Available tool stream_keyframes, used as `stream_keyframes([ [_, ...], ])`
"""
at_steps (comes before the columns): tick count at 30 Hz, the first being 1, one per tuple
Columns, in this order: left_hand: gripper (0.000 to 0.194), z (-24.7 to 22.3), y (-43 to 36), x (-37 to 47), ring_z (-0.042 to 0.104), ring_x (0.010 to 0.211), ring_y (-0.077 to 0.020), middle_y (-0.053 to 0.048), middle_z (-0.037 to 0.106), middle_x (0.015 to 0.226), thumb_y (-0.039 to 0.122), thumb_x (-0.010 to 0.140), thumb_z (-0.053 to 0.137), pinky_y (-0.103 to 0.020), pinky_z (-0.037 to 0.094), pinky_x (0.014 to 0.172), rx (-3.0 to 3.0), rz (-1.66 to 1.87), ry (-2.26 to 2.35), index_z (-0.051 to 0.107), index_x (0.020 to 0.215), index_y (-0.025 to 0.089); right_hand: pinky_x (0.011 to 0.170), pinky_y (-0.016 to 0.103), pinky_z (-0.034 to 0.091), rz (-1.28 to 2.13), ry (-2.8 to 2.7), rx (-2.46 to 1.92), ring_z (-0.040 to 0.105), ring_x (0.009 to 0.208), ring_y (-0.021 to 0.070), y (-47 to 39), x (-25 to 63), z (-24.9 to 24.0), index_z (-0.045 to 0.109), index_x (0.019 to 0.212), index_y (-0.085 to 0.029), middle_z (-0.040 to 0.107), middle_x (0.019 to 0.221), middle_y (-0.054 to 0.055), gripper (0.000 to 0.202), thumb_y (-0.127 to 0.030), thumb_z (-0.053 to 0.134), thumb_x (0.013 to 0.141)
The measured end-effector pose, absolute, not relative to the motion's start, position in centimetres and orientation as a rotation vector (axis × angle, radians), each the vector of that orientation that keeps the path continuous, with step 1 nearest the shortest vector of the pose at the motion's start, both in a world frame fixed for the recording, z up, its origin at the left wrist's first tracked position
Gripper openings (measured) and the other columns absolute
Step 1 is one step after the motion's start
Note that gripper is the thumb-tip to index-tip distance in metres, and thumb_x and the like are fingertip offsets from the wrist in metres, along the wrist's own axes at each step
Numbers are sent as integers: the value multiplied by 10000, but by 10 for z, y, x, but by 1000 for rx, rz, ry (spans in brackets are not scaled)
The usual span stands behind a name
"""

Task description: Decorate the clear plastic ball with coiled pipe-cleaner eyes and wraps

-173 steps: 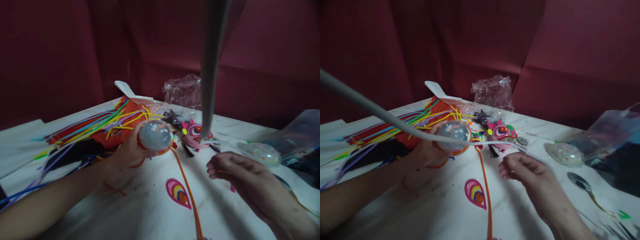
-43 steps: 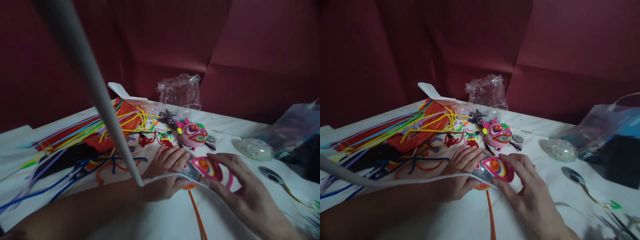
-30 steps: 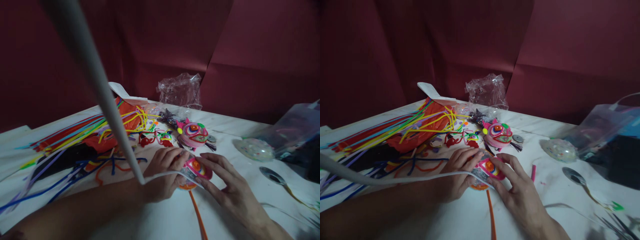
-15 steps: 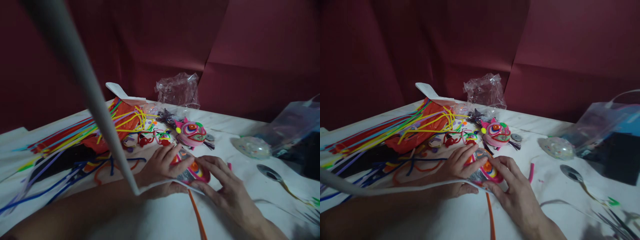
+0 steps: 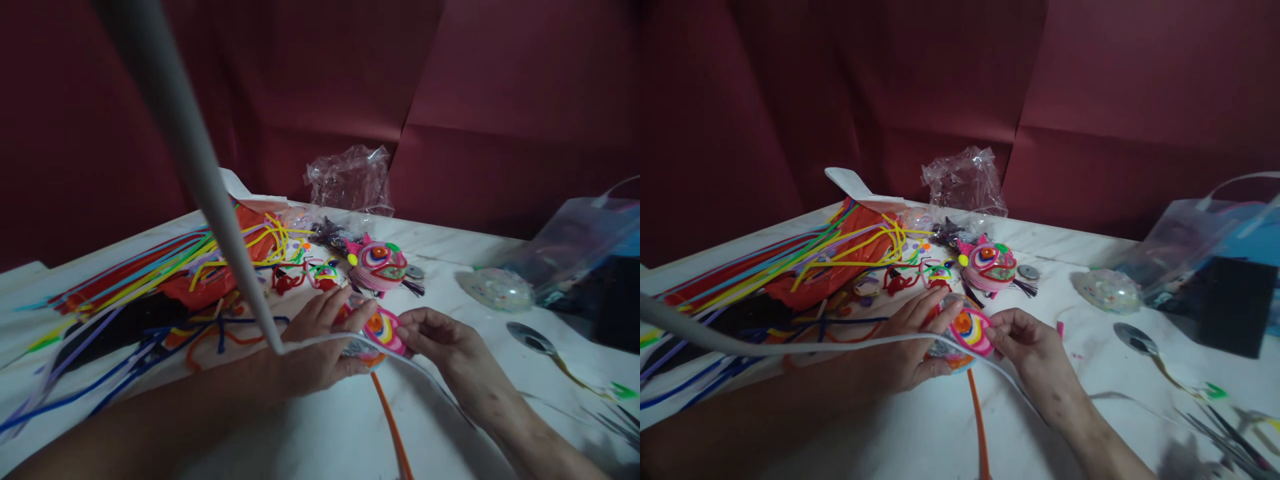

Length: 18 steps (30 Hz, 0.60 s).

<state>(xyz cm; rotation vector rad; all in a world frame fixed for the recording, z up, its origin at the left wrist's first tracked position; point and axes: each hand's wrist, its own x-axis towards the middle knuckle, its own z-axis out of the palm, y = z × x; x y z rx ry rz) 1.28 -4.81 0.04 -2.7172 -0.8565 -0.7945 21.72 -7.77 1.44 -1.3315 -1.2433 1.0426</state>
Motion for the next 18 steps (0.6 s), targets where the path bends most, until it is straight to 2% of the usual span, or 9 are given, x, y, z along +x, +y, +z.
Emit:
stream_keyframes([
  [5, 769, -1, -48, 13, 404, 1275, -338, -236, 421, 1357, 597, 823, 460, -448, 383, 1002, -2702, -727, -867, 280, 1405, 127, 500, 245, 470, 1030, -1202, -1314, 537, 530, 140, -74, 214, 10, 663, 709, -170, 624, 613, 21, 401, -507, 812, 551],
  [10, 896, -7, -49, 16, 358, 1305, -352, -240, 378, 1396, 647, 729, 557, -465, 338, 1032, -2671, -729, -896, 268, 1411, 143, 520, 246, 484, 1014, -1201, -1320, 555, 559, 148, -74, 220, 5, 683, 772, -168, 632, 644, 23, 355, -469, 791, 617],
  [14, 934, -7, -60, 20, 301, 1336, -362, -228, 313, 1446, 699, 712, 515, -518, 275, 1051, -2592, -670, -932, 245, 1423, 156, 522, 260, 517, 997, -1239, -1313, 591, 568, 172, -74, 226, 2, 693, 763, -171, 653, 660, 37, 358, -481, 788, 611],
  [16, 942, -6, -69, 22, 258, 1357, -356, -219, 299, 1458, 710, 712, 499, -538, 240, 1063, -2558, -642, -908, 253, 1418, 137, 589, 291, 557, 1018, -1291, -1314, 650, 659, 219, -74, 230, 1, 710, 802, -177, 699, 739, 69, 361, -494, 766, 639],
  [18, 905, -6, -79, 24, 190, 1383, -344, -190, 301, 1467, 702, 748, 453, -552, 192, 1084, -2528, -625, -835, 273, 1411, 112, 728, 334, 568, 1041, -1350, -1303, 672, 862, 276, -75, 234, 0, 722, 917, -204, 725, 925, 97, 372, -507, 714, 701],
])
